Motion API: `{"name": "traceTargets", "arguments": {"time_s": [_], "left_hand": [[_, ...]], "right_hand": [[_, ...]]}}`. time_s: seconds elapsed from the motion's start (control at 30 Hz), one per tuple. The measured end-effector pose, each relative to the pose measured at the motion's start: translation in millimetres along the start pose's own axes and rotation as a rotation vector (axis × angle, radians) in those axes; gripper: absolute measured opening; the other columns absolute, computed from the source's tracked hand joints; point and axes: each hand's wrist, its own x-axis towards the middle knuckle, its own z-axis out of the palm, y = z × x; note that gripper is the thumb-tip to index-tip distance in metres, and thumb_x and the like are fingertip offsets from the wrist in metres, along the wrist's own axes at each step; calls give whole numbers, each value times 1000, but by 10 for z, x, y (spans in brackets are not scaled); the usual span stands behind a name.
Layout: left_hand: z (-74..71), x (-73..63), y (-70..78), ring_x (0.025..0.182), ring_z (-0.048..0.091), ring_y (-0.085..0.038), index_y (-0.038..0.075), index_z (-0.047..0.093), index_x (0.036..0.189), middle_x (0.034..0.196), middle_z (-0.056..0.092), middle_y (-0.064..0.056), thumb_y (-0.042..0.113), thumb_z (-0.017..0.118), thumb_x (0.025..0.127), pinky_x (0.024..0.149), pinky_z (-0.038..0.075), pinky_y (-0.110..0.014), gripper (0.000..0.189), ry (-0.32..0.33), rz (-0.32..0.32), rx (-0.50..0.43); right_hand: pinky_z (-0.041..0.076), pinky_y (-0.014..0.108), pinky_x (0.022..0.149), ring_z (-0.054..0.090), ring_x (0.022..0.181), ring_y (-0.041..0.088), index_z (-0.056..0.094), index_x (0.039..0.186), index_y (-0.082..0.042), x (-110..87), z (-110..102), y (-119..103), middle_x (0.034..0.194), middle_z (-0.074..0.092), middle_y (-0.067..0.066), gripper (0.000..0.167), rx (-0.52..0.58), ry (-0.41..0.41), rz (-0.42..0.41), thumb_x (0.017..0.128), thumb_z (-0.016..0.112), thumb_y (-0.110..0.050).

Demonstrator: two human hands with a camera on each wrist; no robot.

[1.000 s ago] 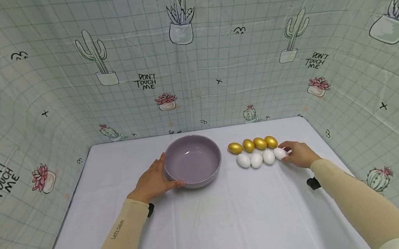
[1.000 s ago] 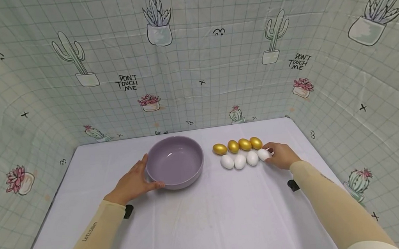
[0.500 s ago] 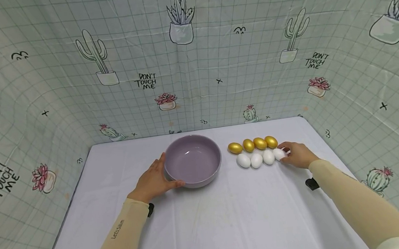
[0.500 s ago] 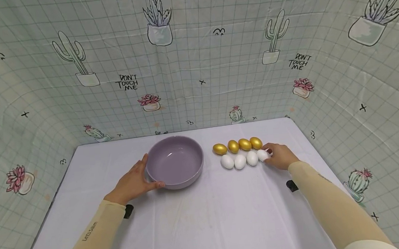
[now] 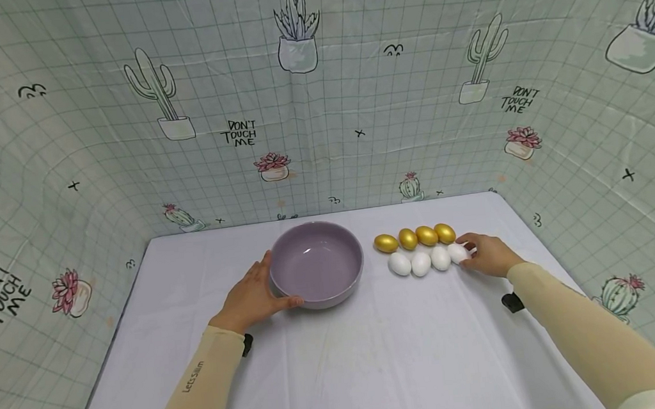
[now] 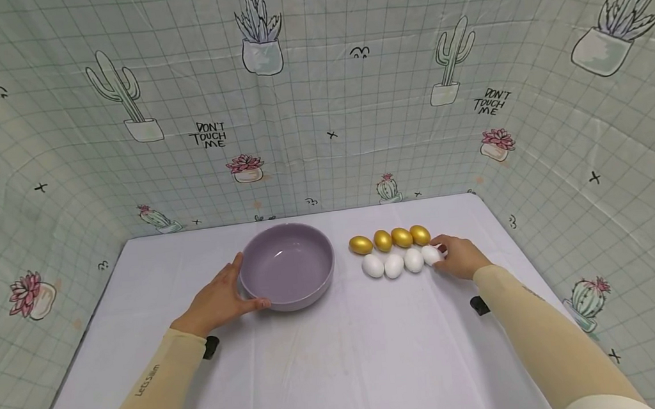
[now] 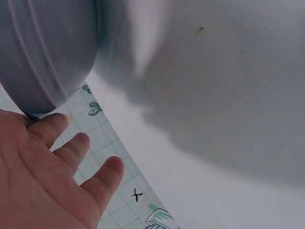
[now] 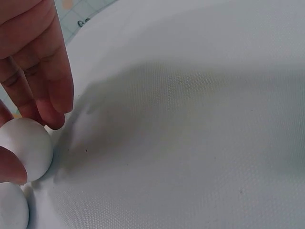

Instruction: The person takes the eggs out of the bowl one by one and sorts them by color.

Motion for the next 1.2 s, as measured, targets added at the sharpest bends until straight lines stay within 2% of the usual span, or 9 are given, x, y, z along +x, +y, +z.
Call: {"name": "traceTargets", "arguments": {"time_s": [0.3, 0.5, 0.83, 1.0, 1.2], "left_hand": [[4, 7, 3, 147, 23, -39, 5, 9, 160, 161, 24, -19, 82, 69, 67, 109, 31, -59, 135, 2, -4, -5], [-11, 1, 7, 147, 22, -39, 3, 9, 160, 161, 23, -20, 82, 69, 67, 110, 31, -59, 135, -2, 5, -1], [-46, -3, -28, 146, 23, -40, 0, 9, 159, 160, 23, -24, 83, 67, 68, 111, 29, -57, 137, -7, 10, 15], [-124, -30, -66, 147, 21, -39, -2, 8, 159, 161, 21, -23, 85, 65, 68, 112, 28, -56, 137, 3, 16, 25], [-311, -111, -128, 148, 18, -38, -2, 13, 158, 162, 19, -21, 85, 59, 73, 115, 23, -53, 130, 46, 64, 100]], "right_hand": [[51, 50, 84, 63, 95, 33, 54, 132, 4, 10, -15, 28, 116, 63, 26, 54, 6, -34, 7, 86, 75, -16], [51, 52, 87, 63, 103, 38, 50, 136, 5, -8, -47, 44, 121, 61, 28, 61, 8, -63, 44, 87, 75, -21], [45, 60, 94, 55, 115, 49, 43, 143, 7, -95, -192, 14, 131, 54, 33, 71, -16, -35, 47, 91, 74, -29], [42, 64, 95, 49, 121, 51, 41, 144, 8, -128, -312, -93, 134, 50, 34, 73, -52, -3, 14, 92, 72, -32], [39, 64, 99, 46, 124, 51, 40, 146, 7, -155, -445, -254, 137, 48, 34, 73, -77, 28, -45, 93, 71, -33]]}}
